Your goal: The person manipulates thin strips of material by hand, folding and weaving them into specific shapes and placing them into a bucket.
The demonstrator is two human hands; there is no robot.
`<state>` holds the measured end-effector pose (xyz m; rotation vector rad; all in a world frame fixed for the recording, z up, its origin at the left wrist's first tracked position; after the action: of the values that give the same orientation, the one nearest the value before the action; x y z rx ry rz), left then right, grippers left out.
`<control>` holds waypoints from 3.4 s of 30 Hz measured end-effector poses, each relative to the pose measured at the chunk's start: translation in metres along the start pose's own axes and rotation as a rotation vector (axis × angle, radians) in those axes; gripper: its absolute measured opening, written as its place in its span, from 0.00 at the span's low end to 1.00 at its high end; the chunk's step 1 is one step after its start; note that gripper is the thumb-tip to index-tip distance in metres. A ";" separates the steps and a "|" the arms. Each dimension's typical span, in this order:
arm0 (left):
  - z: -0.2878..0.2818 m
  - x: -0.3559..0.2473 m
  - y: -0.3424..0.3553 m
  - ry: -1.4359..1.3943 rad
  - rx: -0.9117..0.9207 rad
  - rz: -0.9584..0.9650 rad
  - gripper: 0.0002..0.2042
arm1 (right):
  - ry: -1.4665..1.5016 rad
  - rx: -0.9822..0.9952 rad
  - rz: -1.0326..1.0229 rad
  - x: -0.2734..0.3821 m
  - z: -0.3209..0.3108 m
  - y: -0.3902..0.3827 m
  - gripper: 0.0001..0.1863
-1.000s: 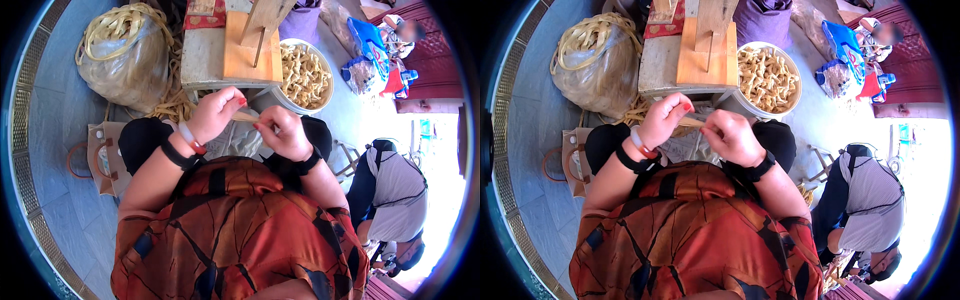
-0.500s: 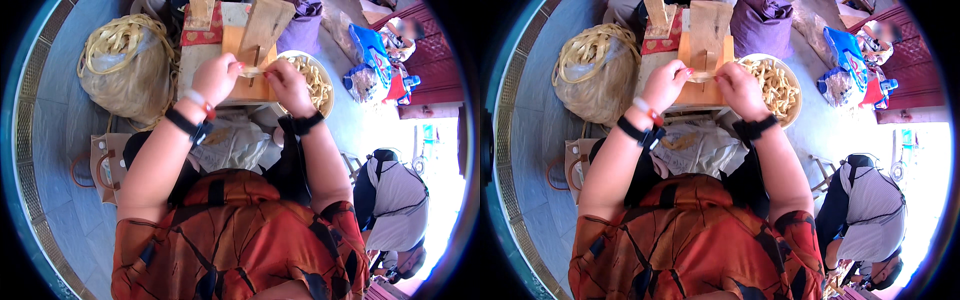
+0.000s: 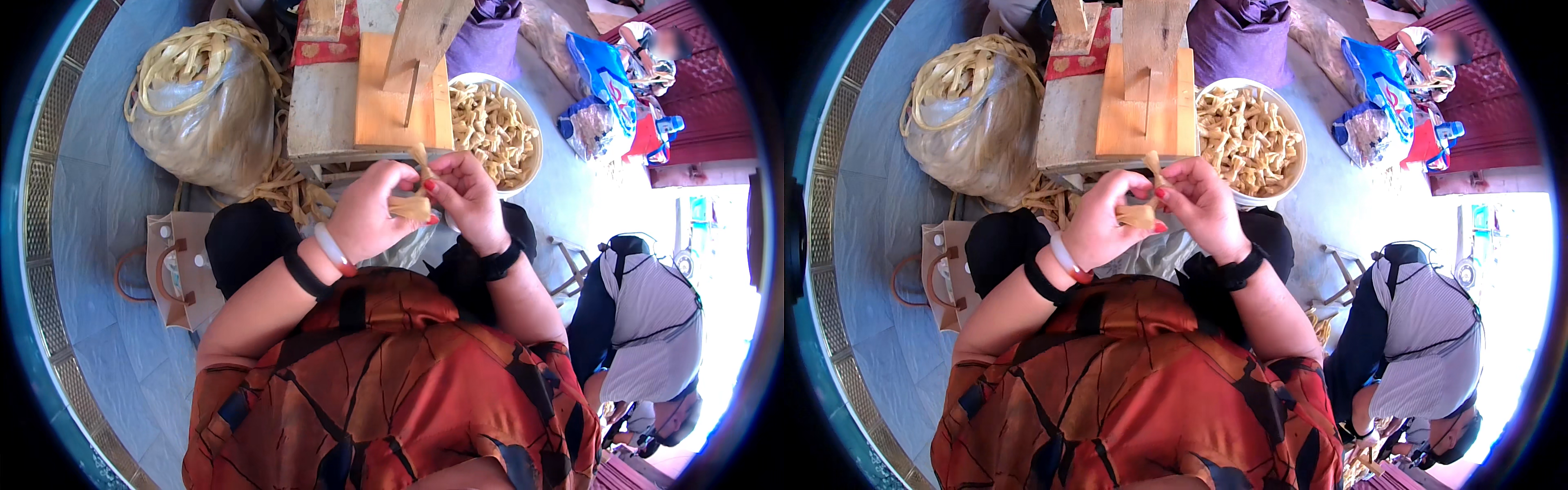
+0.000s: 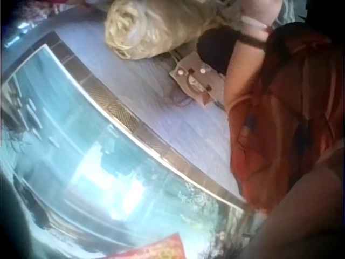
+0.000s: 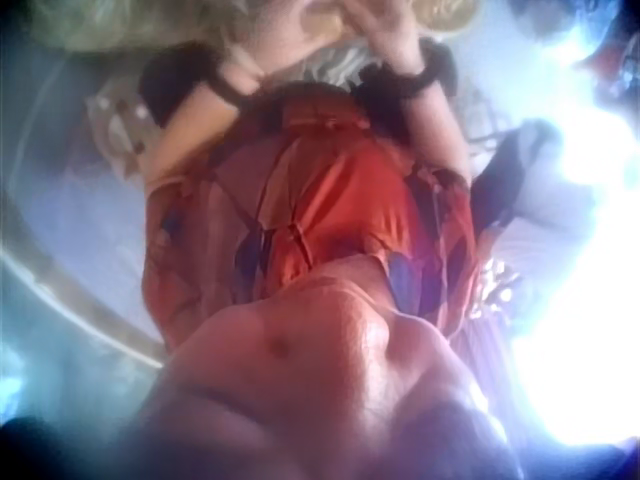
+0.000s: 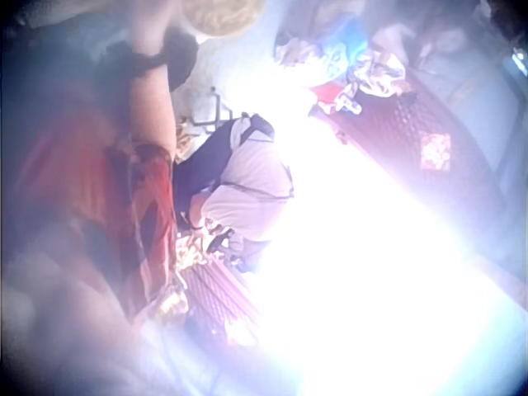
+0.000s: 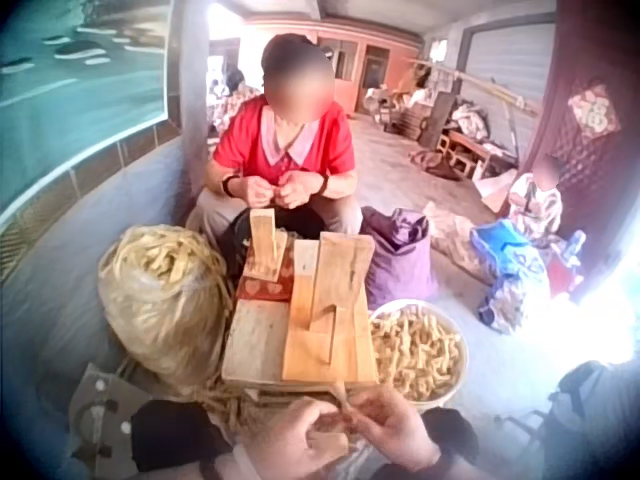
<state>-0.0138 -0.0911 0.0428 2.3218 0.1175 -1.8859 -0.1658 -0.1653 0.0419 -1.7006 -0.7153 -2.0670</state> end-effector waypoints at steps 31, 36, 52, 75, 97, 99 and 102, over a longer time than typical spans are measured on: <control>-0.022 -0.005 0.019 -0.026 0.271 -0.109 0.07 | -0.420 0.309 -0.017 0.036 -0.009 0.013 0.08; -0.020 0.007 0.050 -0.308 0.077 -0.236 0.05 | -0.732 0.208 -0.249 0.044 -0.004 0.045 0.05; -0.047 0.025 0.065 0.139 -0.144 -0.159 0.03 | -0.953 0.007 -0.197 -0.002 -0.067 0.075 0.06; 0.013 0.102 0.011 0.091 0.320 -0.523 0.04 | -1.588 0.283 -0.038 -0.112 -0.205 0.090 0.18; 0.011 0.093 0.000 0.024 0.331 -0.438 0.05 | -1.271 0.129 -0.290 -0.017 -0.075 0.010 0.06; 0.009 0.088 -0.006 -0.029 0.330 -0.386 0.07 | -0.759 0.309 0.079 -0.022 -0.025 -0.006 0.11; 0.010 0.082 -0.007 -0.032 0.361 -0.324 0.07 | -0.225 0.327 0.227 -0.066 0.010 -0.040 0.12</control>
<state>-0.0074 -0.0880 -0.0393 2.6370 0.1714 -2.2593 -0.1680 -0.1296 -0.0271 -1.7457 -0.8323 -1.5289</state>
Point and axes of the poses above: each hand's wrist, its own y-axis towards the middle knuckle, its own z-axis out of the palm, x = y × z, the point moved 3 cm from there along y, towards the middle knuckle, and after that the axes turned 13 degrees about -z, right-handed, at the moved point
